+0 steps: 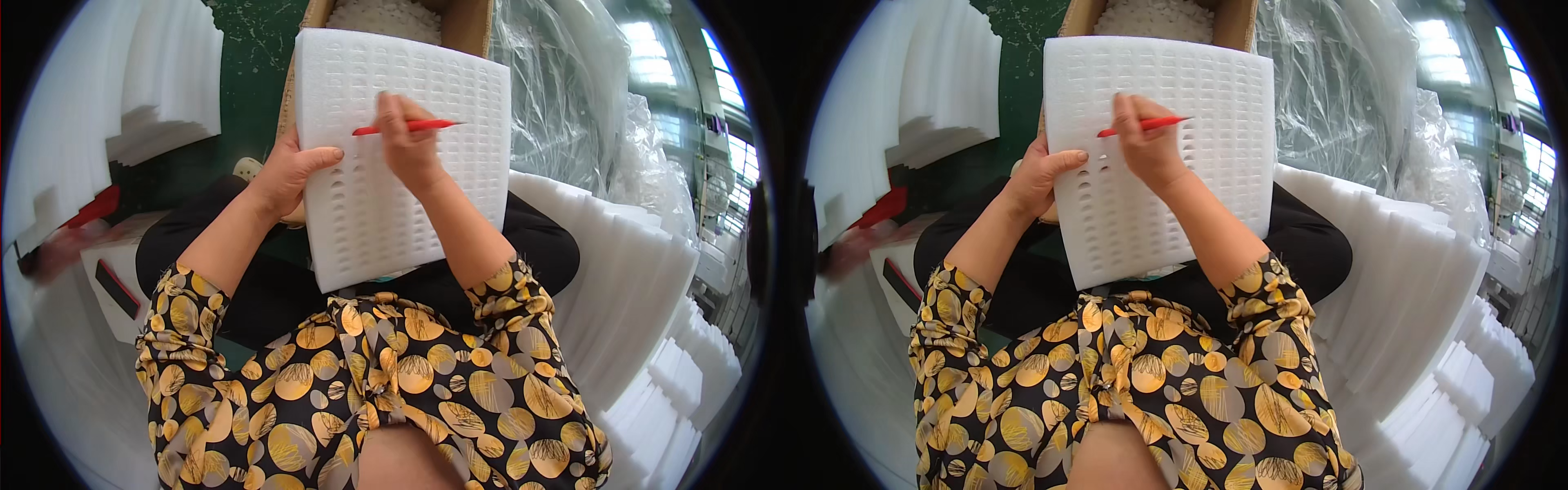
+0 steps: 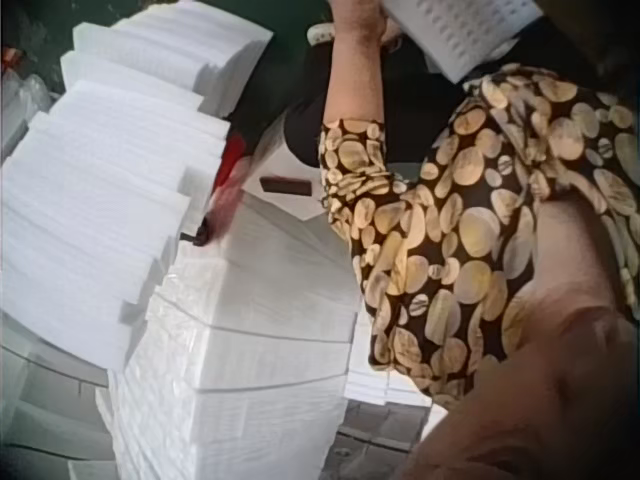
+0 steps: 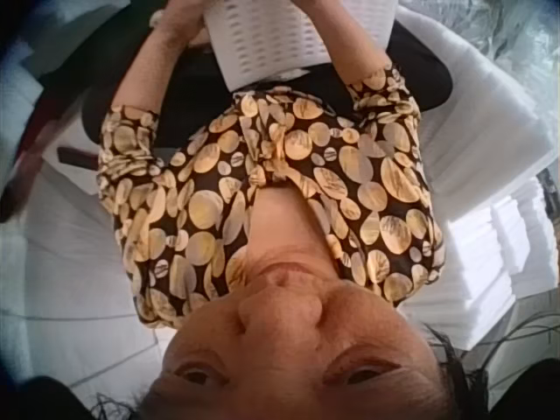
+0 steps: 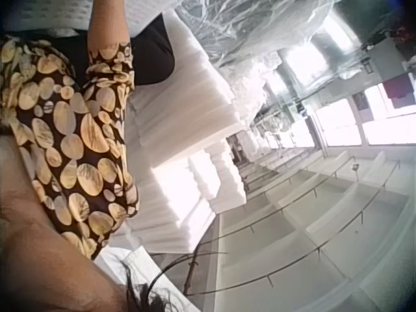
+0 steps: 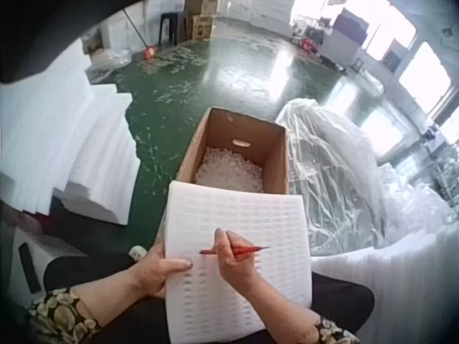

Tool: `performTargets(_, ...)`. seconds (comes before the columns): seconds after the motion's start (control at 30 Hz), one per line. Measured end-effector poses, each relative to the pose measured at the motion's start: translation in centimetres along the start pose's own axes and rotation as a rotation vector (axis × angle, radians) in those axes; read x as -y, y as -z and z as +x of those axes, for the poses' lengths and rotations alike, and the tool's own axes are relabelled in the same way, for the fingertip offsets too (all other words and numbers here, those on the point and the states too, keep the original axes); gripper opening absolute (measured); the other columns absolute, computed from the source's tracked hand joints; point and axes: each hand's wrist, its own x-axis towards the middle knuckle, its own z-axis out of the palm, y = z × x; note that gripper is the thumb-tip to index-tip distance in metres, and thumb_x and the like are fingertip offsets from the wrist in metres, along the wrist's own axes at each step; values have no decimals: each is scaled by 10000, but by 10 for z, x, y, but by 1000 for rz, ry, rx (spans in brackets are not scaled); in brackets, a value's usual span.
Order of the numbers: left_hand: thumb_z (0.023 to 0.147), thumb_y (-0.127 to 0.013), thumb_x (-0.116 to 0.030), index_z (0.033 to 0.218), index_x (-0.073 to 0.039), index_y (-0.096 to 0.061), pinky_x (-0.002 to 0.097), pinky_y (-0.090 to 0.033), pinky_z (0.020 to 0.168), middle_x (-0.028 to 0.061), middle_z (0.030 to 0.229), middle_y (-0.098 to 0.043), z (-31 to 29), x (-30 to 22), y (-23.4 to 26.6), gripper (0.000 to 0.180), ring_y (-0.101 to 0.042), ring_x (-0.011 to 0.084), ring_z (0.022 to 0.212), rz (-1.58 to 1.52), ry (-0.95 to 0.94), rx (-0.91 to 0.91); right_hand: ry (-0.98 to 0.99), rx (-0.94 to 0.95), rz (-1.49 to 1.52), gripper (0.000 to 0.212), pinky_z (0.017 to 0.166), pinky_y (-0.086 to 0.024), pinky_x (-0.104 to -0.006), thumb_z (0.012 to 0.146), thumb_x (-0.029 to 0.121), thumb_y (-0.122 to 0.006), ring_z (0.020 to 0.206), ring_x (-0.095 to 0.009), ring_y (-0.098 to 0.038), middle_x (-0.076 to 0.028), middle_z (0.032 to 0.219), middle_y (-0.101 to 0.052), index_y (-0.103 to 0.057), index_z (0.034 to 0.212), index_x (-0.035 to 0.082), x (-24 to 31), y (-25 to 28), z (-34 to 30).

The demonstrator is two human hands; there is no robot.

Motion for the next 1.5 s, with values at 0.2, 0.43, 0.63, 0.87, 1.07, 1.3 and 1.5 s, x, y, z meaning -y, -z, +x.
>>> performTargets(0.2, 791, -607, 1, 1231, -37, -504, 306, -520, 781, 142, 1083, -622, -2, -3, -7, 453, -623, 207, 899, 78, -38, 17, 29, 57, -53, 294, 520, -349, -247, 902, 102, -521, 547, -116, -363, -2, 575, -451, -467, 619, 42, 12, -6, -4)
performTargets(0.43, 751, -592, 22, 1261, -38, -477, 336, -499, 835, 160, 1116, -609, 0, -1, 0, 527, -608, 255, 944, 69, -57, 47, -22, 20, 174, 341, 517, -342, -234, 919, 143, -513, 554, -101, -361, 1, 565, -441, -478, 592, 53, 0, 7, 1)
performTargets(0.63, 737, -572, 38, 1247, -28, -483, 335, -505, 830, 176, 1106, -608, -1, -5, -5, 522, -611, 262, 947, -55, 21, 34, -140, -233, 82, 391, 530, -320, -216, 954, 222, -474, 548, -90, -359, 7, 570, -434, -480, 591, 75, -12, 51, -15)
performTargets(0.87, 730, -569, 50, 1249, -22, -475, 354, -518, 817, 191, 1117, -605, 2, -2, -3, 532, -624, 273, 915, -62, 48, 7, -104, -276, 93, 384, 517, -320, -217, 954, 204, -481, 544, -93, -355, 6, 570, -421, -470, 591, 78, -14, 56, -14)
performTargets(1.07, 731, -572, 54, 1267, -42, -467, 374, -512, 820, 183, 1128, -601, 1, 1, -2, 555, -620, 277, 913, 20, 12, 20, 413, 17, -443, 340, 490, -335, -225, 903, 114, -518, 505, -100, -337, 9, 532, -414, -454, 574, 55, -41, 46, -8)
performTargets(1.3, 742, -570, 58, 1255, -47, -478, 365, -519, 806, 176, 1113, -608, -3, -1, -6, 532, -623, 273, 912, -28, 16, -7, 216, -29, -242, 316, 485, -342, -234, 866, 66, -554, 497, -125, -328, -2, 541, -434, -435, 574, 49, -25, 43, -12)
performTargets(1.5, 744, -560, 68, 1227, -27, -491, 345, -539, 771, 178, 1091, -619, 0, 2, -6, 497, -640, 263, 882, -39, -9, -40, 150, -19, -261, 330, 477, -340, -238, 870, 56, -546, 499, -123, -335, -5, 541, -441, -421, 565, 45, -29, 40, -11)
